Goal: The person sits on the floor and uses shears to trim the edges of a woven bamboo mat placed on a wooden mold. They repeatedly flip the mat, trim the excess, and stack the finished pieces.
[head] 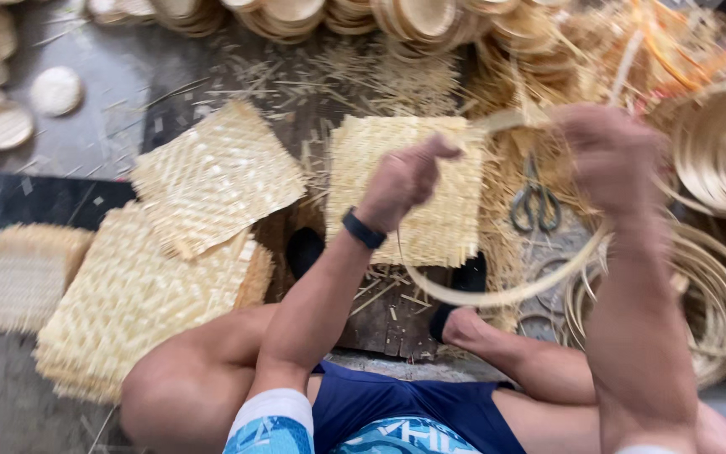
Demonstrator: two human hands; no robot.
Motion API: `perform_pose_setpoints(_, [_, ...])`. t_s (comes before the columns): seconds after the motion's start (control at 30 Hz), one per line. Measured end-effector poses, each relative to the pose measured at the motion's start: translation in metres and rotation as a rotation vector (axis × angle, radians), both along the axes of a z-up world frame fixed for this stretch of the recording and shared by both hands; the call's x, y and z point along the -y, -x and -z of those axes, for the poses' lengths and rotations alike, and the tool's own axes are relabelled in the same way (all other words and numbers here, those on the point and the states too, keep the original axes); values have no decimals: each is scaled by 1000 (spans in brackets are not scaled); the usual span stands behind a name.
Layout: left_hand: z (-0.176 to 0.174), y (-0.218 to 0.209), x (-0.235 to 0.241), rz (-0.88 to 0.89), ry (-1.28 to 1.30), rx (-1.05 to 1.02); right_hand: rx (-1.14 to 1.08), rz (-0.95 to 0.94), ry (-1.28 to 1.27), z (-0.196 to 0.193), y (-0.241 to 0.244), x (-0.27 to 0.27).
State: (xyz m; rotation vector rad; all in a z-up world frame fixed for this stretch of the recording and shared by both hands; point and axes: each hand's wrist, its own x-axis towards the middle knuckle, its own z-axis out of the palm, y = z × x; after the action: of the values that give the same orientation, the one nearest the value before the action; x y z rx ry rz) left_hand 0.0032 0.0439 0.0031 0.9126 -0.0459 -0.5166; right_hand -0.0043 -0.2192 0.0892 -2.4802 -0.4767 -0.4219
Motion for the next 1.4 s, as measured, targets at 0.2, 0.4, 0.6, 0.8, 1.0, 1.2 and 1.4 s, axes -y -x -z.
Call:
perform_pose_setpoints(0.2, [17, -18, -43, -249, 489, 81, -471, -41, -1487, 26, 29, 33])
perform_pose_setpoints(0.4, [14, -26, -74, -122, 214, 4, -568, -40, -1363, 59, 25, 39])
perform_pose_setpoints(0.6, [28, -31, -101, -196, 76, -88, -755, -90, -1304, 73, 19, 39])
perform_pose_setpoints(0.8, [61, -30, -89, -381, 285, -174, -740, 146, -1265, 97, 12, 15])
perform_pose_setpoints(1.0, [112, -19, -84, -527, 103, -95, -734, 367, -890, 139, 1, 1])
perform_pose_setpoints(1.2, [152, -15, -93, -552, -37, -186, -750, 434, -895, 186, -15, -8])
perform_pose_setpoints(1.4, [159, -11, -101, -194, -207, -243, -1055, 269, -1031, 190, -38, -10])
